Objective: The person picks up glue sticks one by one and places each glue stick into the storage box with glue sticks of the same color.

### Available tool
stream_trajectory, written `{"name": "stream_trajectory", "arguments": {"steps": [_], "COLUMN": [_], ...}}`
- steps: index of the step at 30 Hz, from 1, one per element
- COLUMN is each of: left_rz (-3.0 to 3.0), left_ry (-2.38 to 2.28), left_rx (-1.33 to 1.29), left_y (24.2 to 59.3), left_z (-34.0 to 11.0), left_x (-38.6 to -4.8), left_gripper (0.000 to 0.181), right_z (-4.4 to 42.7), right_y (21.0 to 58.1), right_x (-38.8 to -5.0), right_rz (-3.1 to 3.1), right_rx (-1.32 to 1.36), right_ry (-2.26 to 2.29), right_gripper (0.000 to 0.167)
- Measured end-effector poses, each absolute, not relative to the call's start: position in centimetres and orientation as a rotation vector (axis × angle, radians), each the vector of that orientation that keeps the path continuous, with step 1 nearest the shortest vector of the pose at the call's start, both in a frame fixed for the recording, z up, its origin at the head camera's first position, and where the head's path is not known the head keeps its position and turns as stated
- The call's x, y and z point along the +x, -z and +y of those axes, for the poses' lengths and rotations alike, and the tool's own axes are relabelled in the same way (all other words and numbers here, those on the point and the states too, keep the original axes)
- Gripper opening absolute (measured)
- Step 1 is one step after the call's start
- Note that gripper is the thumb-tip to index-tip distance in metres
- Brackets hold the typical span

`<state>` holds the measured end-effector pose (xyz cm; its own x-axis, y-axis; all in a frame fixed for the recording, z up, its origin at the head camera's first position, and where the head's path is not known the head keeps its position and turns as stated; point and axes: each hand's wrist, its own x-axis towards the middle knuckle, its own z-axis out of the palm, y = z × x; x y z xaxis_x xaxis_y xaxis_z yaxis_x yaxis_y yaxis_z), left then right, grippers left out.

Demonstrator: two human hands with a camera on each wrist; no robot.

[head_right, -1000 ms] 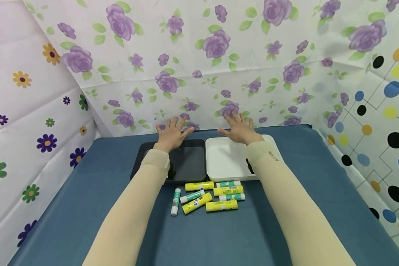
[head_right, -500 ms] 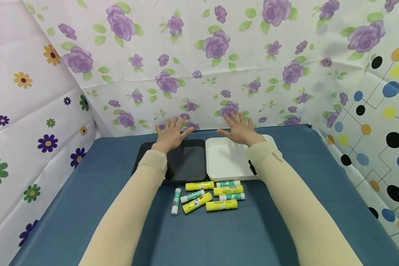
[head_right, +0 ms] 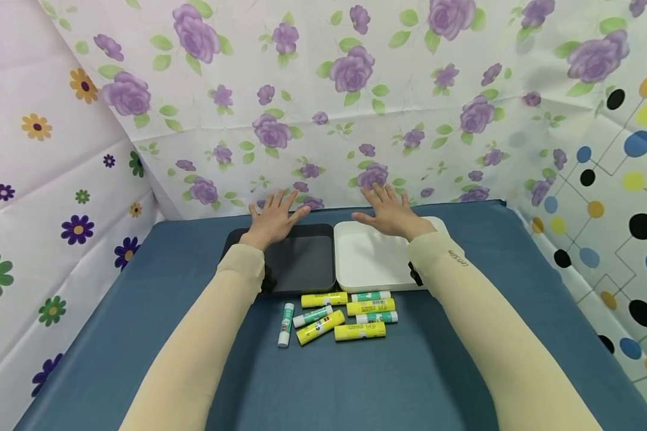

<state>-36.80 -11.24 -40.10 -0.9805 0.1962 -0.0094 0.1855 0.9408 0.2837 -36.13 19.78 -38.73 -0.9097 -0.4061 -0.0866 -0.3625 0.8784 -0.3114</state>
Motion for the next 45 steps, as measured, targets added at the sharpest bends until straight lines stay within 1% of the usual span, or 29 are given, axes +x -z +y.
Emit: {"name": "stream_trajectory", "arguments": {"steps": [7,14,21,29,38,45], "left_rz": [3.077,3.078,3.067,3.056,3.017,3.010], "left_ry": [-0.439,-0.474,-0.476,-0.512,-0.548,-0.561], "left_rx": [0.333,0.372,0.365,0.383,0.394,0.390], "left_y": [39.7,38.6,37.8,38.6,39.2,40.0], "left_z": [-11.3,-11.7,-12.4,-13.0,-14.1,-14.8], "left_x": [-36.6,-35.0,-34.5,-33.6,-32.8,-33.3], "left_gripper": [0.082,0.081,0.080,0.081,0.078,0.080], "right_z": [19.7,19.6,19.9,20.1,19.1,18.5], "right_y": [38.1,37.7,37.3,38.1,37.8,37.6], "right_x": [-35.7,-35.1,-34.9,-34.5,-33.2,-32.4], "right_rz": [2.909,2.897,2.894,2.864,2.841,2.809], "right_rx": [-0.618,-0.657,-0.688,-0.742,-0.818,-0.857], "right_ry": [0.424,0.448,0.459,0.460,0.474,0.495], "right_gripper": [0.090,0.093,0.088,0.092,0.088,0.089]}}
